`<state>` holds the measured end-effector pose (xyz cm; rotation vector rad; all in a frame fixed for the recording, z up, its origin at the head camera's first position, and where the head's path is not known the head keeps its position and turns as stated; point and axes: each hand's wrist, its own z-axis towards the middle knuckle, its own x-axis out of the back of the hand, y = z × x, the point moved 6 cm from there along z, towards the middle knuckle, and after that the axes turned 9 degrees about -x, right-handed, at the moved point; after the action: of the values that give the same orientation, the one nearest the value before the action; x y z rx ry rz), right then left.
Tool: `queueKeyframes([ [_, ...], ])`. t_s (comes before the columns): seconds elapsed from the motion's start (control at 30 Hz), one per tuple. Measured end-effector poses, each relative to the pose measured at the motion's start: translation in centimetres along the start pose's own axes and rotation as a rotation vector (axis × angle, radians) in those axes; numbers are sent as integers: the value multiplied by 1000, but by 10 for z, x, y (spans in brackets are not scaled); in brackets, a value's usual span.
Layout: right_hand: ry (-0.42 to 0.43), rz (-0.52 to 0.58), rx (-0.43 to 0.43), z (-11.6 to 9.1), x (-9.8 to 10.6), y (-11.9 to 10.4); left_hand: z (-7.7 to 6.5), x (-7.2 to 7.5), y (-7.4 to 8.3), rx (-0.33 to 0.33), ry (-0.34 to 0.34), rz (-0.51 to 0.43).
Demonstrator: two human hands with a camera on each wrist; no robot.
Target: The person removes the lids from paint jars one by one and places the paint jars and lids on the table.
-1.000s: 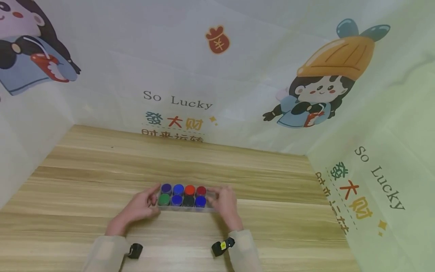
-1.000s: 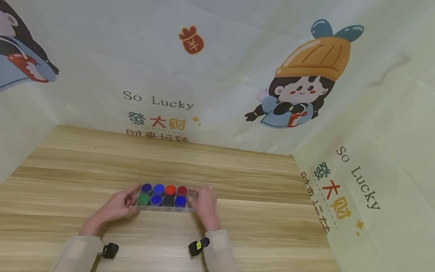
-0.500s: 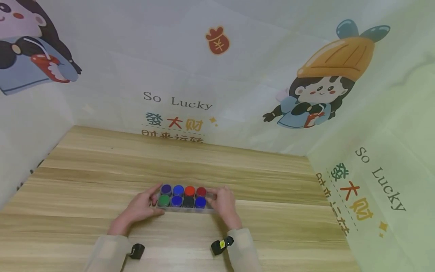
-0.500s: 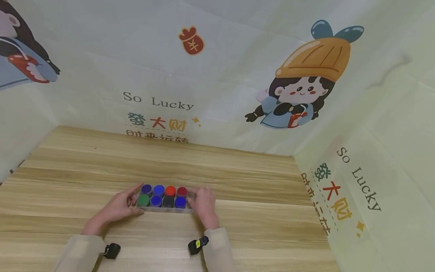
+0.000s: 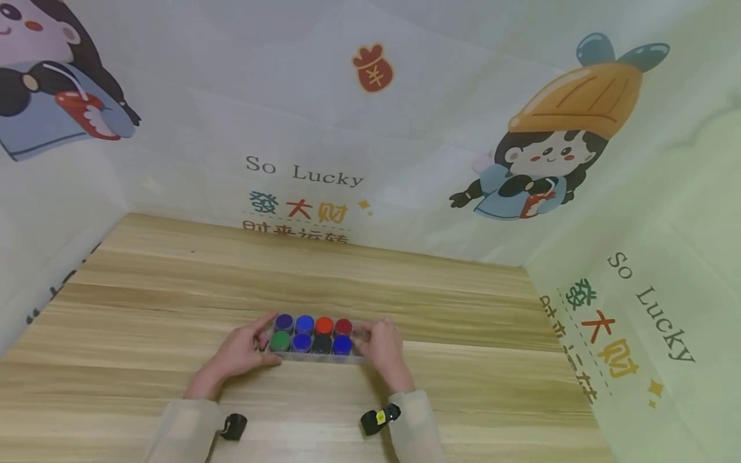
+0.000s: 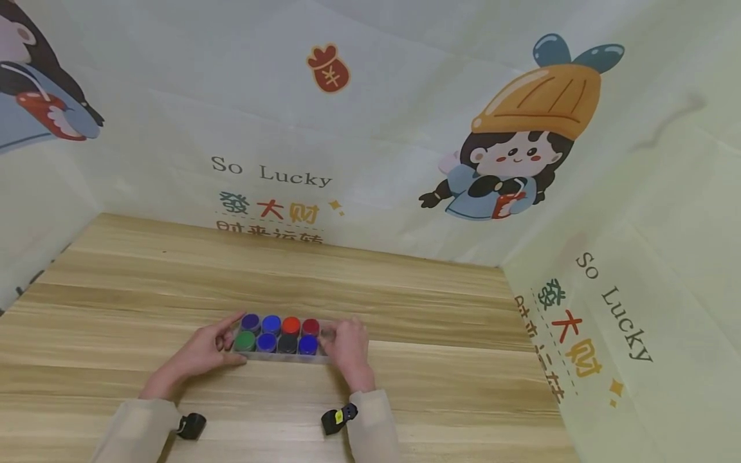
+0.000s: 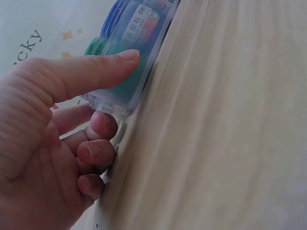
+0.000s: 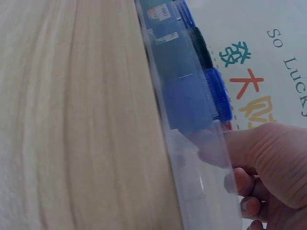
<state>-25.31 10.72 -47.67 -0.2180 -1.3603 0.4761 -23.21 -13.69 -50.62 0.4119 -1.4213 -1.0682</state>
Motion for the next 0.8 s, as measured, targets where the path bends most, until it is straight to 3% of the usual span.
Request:
queueKeyframes([
  [0.5, -181, 87, 72, 3, -3, 7, 0, 1, 1, 1, -2, -5],
  [0.8, -186, 73, 97, 4, -1, 9, 0, -1, -1, -11, 2, -14],
])
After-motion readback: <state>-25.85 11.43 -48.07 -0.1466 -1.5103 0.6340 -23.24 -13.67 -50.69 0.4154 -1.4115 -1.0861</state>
